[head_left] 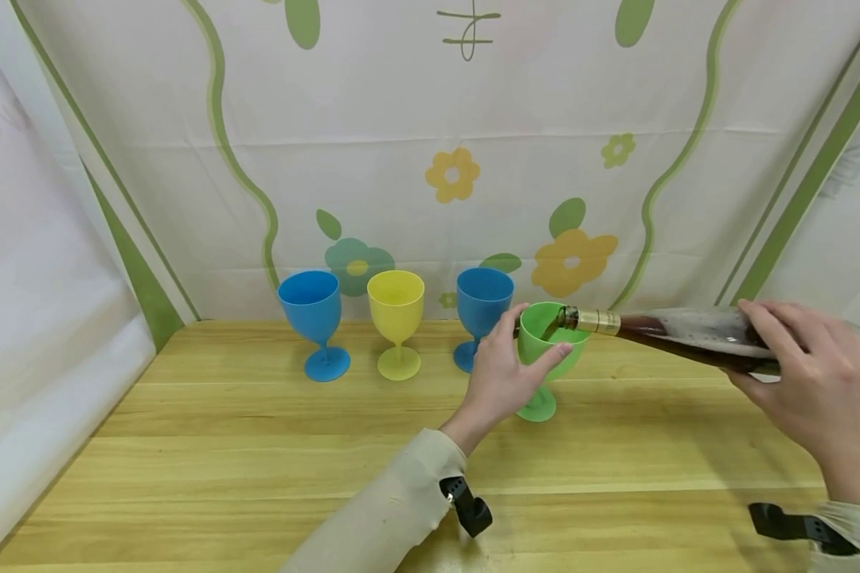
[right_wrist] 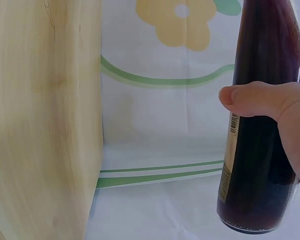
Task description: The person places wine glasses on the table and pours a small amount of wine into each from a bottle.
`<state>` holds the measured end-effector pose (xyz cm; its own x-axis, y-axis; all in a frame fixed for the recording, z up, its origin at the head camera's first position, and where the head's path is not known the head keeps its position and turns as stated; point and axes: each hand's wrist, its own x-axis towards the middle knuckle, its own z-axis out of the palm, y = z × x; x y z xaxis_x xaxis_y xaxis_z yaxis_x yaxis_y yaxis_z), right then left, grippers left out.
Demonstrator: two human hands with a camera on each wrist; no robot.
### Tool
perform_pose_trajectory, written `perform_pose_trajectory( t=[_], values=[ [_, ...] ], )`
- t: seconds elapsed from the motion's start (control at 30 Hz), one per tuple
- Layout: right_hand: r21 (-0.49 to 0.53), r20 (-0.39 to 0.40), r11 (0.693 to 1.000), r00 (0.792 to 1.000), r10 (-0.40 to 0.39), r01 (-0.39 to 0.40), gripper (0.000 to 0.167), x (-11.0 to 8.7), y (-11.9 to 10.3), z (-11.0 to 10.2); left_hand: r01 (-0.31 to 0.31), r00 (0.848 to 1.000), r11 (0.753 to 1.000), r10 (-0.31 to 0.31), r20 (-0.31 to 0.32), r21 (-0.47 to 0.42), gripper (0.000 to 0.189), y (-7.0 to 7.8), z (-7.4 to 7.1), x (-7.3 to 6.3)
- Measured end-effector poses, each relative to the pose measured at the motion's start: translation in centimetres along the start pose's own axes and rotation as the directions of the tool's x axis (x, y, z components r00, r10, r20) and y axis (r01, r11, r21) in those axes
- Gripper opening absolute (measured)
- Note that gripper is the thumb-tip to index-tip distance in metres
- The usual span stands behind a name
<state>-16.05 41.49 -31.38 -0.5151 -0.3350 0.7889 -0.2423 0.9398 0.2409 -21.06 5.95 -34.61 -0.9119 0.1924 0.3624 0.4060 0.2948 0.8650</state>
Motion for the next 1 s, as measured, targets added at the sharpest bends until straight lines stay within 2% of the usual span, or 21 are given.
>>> perform_pose_trajectory(
  t=[0.07, 0.17, 0.33, 0.53, 0.7, 0.83, 0.93, 1.0],
  values=[
    [0.009, -0.037, 1.000, 0.999, 0.015, -0.015, 0.096, 0.0, -0.1, 0.4, 0.004, 1.000, 1.000, -0.004, 0.000, 0.000, 0.079, 0.0, 0.0, 0.0],
    [0.019, -0.055, 0.999, 0.998, 0.033, -0.032, 0.100, -0.2, -0.2, 0.9, 0.009, 1.000, 1.000, -0.009, 0.001, -0.005, 0.080, 0.0, 0.0, 0.0],
    [0.015, -0.033, 0.999, 0.999, 0.039, -0.039, 0.102, -0.2, -0.5, 1.1, 0.011, 1.000, 1.000, -0.011, 0.002, -0.005, 0.081, 0.0, 0.0, 0.1],
    [0.047, -0.019, 0.993, 0.994, 0.110, -0.109, 0.110, -0.3, -1.3, 1.6, 0.006, 1.000, 1.000, -0.006, -0.002, 0.009, 0.081, -0.1, 0.0, 0.1],
    [0.107, 0.071, 0.973, 0.977, 0.200, -0.207, 0.116, -0.5, -1.6, 1.7, 0.012, 1.000, 1.000, -0.012, -0.005, 0.005, 0.080, 0.0, 0.0, 0.1],
    [0.124, 0.176, 0.953, 0.951, 0.253, -0.277, 0.109, -0.6, -1.5, 1.7, 0.014, 1.000, 1.000, -0.014, -0.004, -0.012, 0.080, -0.1, 0.0, 0.1],
    [0.129, 0.201, 0.951, 0.946, 0.253, -0.281, 0.101, -0.5, -1.6, 1.9, 0.013, 1.000, 1.000, -0.013, -0.006, -0.021, 0.081, 0.0, 0.1, 0.1],
    [0.148, 0.187, 0.951, 0.951, 0.244, -0.273, 0.099, -0.5, -1.8, 2.1, 0.012, 1.000, 1.000, -0.013, -0.009, -0.021, 0.081, 0.0, 0.2, 0.2]
  ],
)
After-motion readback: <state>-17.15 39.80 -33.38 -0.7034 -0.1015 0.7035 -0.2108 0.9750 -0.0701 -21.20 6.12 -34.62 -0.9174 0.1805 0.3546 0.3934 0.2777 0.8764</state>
